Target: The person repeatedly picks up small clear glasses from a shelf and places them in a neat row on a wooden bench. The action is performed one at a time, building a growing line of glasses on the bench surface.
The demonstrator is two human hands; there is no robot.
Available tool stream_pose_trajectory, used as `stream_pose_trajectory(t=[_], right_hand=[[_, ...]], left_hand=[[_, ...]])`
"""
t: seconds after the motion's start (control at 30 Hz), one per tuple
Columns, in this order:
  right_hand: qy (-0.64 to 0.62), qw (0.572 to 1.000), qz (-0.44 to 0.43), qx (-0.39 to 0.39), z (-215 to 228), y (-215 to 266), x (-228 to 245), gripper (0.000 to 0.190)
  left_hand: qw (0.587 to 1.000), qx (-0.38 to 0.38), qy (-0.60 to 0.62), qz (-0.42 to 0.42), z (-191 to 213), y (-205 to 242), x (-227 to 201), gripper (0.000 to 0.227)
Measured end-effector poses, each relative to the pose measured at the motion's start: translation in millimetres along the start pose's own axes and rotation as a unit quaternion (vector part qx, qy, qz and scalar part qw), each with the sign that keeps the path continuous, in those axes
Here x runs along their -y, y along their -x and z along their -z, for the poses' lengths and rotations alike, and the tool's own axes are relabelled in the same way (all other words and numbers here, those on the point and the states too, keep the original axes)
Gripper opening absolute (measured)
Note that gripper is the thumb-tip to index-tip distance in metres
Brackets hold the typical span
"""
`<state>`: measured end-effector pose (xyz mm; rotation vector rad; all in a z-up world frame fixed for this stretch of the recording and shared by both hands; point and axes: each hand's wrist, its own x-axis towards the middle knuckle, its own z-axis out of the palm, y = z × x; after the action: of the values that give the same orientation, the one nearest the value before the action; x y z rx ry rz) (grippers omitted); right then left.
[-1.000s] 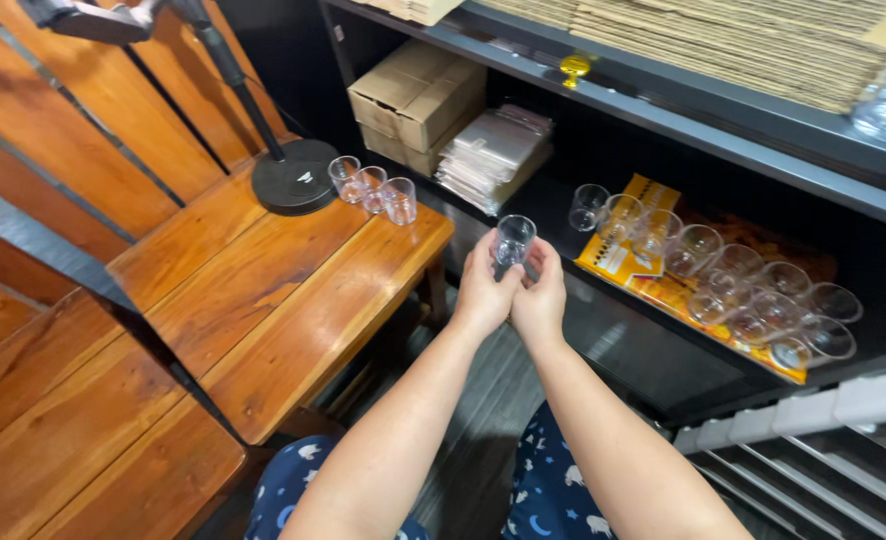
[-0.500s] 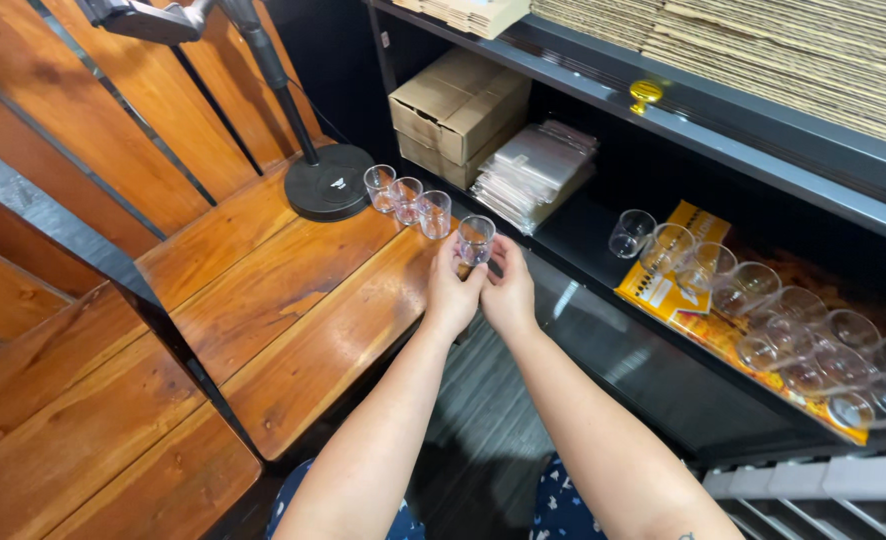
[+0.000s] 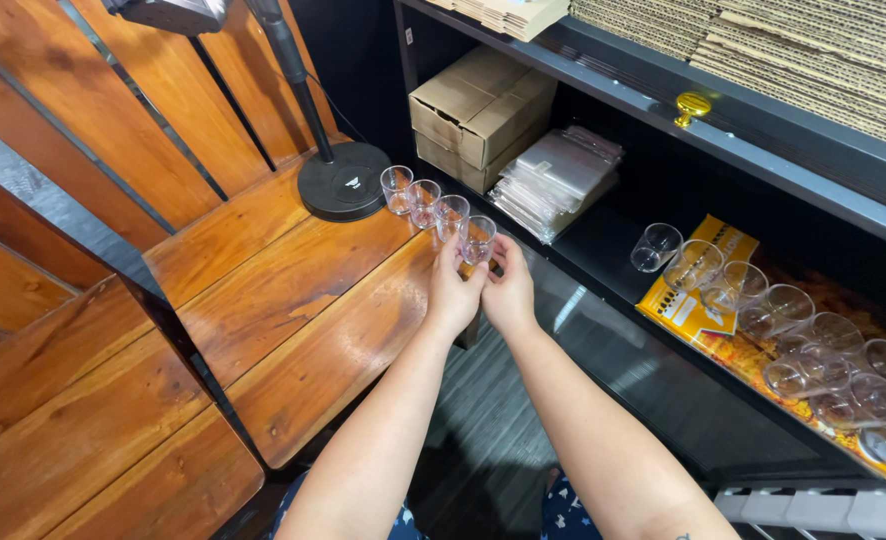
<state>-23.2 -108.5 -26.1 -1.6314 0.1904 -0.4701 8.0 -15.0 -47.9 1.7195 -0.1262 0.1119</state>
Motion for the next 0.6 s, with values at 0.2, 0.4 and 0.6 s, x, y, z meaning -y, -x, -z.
stream_pose_trajectory(t=[0.2, 0.4, 0.6], right_hand=[[0.018, 1.0, -0.005, -0.001, -1, 9, 24, 0.058], [0.018, 1.0, -0.006, -0.003, -1, 8, 21, 0.059], [0.025, 1.0, -0.012, 0.007, 1, 6, 15, 0.065]], left_hand=[[1.0, -0.006, 0.005, -0.015, 0, 5, -10, 0.082], [1.0, -0.007, -0.016, -0.014, 0, 6, -8, 0.082], [1.0, -0.003, -0.025, -0.012, -2, 5, -3, 0.086]])
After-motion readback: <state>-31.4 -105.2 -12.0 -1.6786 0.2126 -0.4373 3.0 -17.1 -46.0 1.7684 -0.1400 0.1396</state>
